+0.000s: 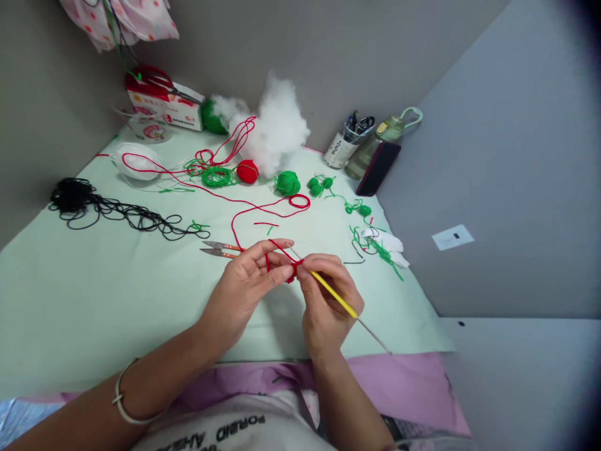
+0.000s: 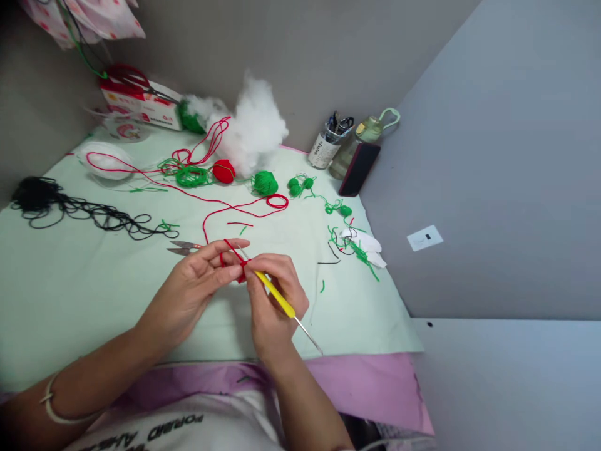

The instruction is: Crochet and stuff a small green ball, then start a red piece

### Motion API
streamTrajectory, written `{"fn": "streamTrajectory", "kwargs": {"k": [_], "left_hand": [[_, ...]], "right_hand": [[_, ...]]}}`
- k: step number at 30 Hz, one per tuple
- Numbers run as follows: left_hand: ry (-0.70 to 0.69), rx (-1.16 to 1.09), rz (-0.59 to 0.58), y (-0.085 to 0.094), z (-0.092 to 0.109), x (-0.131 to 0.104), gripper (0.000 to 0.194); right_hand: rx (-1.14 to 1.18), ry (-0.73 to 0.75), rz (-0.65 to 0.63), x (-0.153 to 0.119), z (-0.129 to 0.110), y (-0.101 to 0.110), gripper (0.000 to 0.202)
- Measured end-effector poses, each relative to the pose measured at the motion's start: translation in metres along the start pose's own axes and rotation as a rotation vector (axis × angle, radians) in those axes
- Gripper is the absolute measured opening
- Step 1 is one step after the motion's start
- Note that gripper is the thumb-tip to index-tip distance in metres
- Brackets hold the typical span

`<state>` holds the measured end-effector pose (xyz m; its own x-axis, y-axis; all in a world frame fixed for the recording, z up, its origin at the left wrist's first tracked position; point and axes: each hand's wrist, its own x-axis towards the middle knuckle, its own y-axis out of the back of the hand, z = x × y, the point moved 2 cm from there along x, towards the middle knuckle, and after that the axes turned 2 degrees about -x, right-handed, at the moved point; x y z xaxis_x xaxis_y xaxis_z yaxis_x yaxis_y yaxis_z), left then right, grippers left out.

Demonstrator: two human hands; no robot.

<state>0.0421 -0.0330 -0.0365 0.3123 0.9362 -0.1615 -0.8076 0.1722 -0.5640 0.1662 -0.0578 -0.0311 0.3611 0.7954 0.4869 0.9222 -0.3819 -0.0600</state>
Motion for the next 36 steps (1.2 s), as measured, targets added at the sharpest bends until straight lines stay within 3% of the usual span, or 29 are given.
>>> {"fn": "streamTrajectory", "kwargs": {"k": [6, 10, 13, 18, 20, 24, 29, 32, 36], "left_hand": [[-0.019, 0.002, 0.028, 0.003, 0.003, -0.001, 0.033], [-0.024, 0.089, 0.062, 0.004, 0.007, -0.003, 0.039], [-0.045, 0.152, 0.072, 0.005, 0.007, -0.004, 0.049], [-0.088, 0.143, 0.092, 0.003, 0.006, -0.006, 0.056], [-0.033, 0.083, 0.077, 0.002, 0.006, -0.006, 0.055], [0.074, -0.033, 0.025, 0.001, 0.009, -0.005, 0.045], [0.088, -0.042, -0.005, 0.003, 0.015, -0.004, 0.038], [0.078, -0.007, 0.005, 0.005, 0.017, -0.003, 0.036], [0.017, 0.1, 0.023, 0.01, 0.019, -0.003, 0.037]], "right_hand": [[0.222, -0.317, -0.143, 0.004, 0.012, 0.007, 0.007], [0.276, -0.333, -0.21, 0.008, 0.012, 0.011, 0.01], [0.132, -0.165, -0.237, 0.01, 0.007, 0.012, 0.016], [-0.442, 0.418, -0.223, 0.001, -0.001, 0.009, 0.035], [-0.479, 0.49, -0.172, -0.002, -0.001, 0.008, 0.041], [-0.201, 0.217, -0.172, 0.002, 0.001, 0.009, 0.029], [0.188, -0.179, -0.233, 0.014, 0.004, 0.012, 0.017], [0.216, -0.219, -0.258, 0.017, 0.003, 0.014, 0.017], [0.048, -0.083, -0.268, 0.014, -0.006, 0.016, 0.02]]}}
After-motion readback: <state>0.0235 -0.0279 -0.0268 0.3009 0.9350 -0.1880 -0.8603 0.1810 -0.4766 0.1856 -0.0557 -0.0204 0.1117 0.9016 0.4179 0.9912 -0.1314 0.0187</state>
